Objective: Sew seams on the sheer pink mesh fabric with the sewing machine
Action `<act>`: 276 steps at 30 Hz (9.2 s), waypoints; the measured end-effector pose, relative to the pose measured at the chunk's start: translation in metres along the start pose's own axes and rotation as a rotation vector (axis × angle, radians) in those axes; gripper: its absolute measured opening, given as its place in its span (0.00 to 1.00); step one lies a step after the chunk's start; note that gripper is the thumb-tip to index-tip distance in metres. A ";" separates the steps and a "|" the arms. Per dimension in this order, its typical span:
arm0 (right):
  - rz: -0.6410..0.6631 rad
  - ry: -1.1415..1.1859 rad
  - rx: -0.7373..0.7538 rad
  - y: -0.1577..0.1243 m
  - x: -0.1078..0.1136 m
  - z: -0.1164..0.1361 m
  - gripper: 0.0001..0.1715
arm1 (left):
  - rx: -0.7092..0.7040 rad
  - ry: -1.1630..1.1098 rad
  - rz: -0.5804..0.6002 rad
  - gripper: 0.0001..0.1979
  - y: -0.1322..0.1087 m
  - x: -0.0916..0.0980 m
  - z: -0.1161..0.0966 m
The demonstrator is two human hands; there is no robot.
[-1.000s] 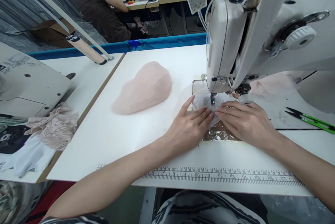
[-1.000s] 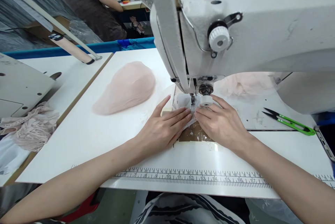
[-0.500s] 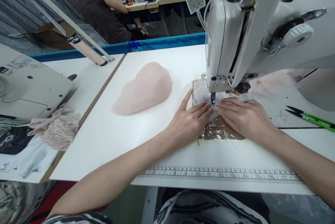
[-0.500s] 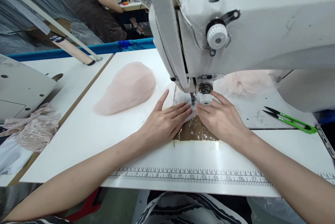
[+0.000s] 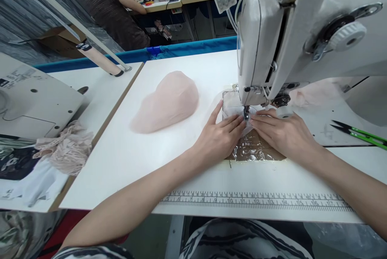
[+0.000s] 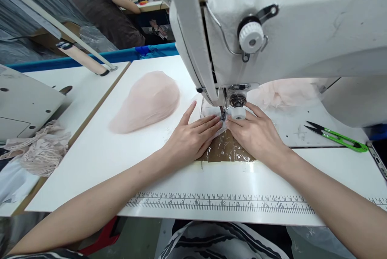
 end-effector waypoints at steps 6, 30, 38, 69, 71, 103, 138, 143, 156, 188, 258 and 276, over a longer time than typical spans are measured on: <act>0.043 -0.018 -0.006 -0.001 -0.003 0.000 0.16 | 0.058 -0.048 0.007 0.26 0.001 0.003 0.006; 0.190 0.214 -0.087 -0.003 0.011 0.017 0.14 | -0.025 -0.133 0.083 0.18 0.002 0.002 0.018; 0.269 0.090 -0.145 -0.003 -0.013 -0.001 0.16 | -0.056 -0.031 0.094 0.18 0.002 -0.005 0.008; 0.276 0.011 -0.165 -0.004 -0.017 -0.008 0.23 | -0.058 0.091 0.147 0.20 -0.001 -0.009 -0.002; 0.227 0.054 -0.140 -0.005 -0.011 -0.006 0.20 | -0.049 0.085 0.142 0.20 -0.001 -0.009 -0.002; -0.077 0.164 0.073 -0.009 0.027 0.016 0.08 | -0.055 0.061 -0.021 0.14 -0.006 0.001 -0.012; 0.021 0.114 0.003 -0.010 0.017 0.012 0.13 | 0.000 0.045 -0.037 0.17 -0.005 0.003 -0.002; 0.021 0.078 0.011 -0.008 0.016 0.011 0.13 | 0.007 0.060 -0.054 0.18 -0.001 0.003 0.004; 0.086 -0.014 -0.004 0.000 0.001 0.004 0.14 | 0.162 -0.010 0.017 0.27 0.006 -0.010 0.031; 0.623 1.626 -0.364 -0.021 -0.014 0.008 0.14 | 0.390 -1.311 0.089 0.10 -0.008 0.030 0.023; 0.572 1.884 -0.618 -0.022 -0.018 0.003 0.18 | 0.843 -1.326 0.147 0.21 -0.024 -0.012 0.025; 0.687 1.614 -0.848 -0.041 -0.043 -0.006 0.25 | 0.867 -1.439 0.044 0.18 -0.030 -0.015 0.038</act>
Point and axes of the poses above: each hand's wrist, its own y-axis towards the middle knuckle, its own x-axis out of the back of the hand, z = x × y, the point moved 10 cm from there along y, towards the middle knuckle, and after that the axes turned 13 degrees about -y, right-handed, at the moved point
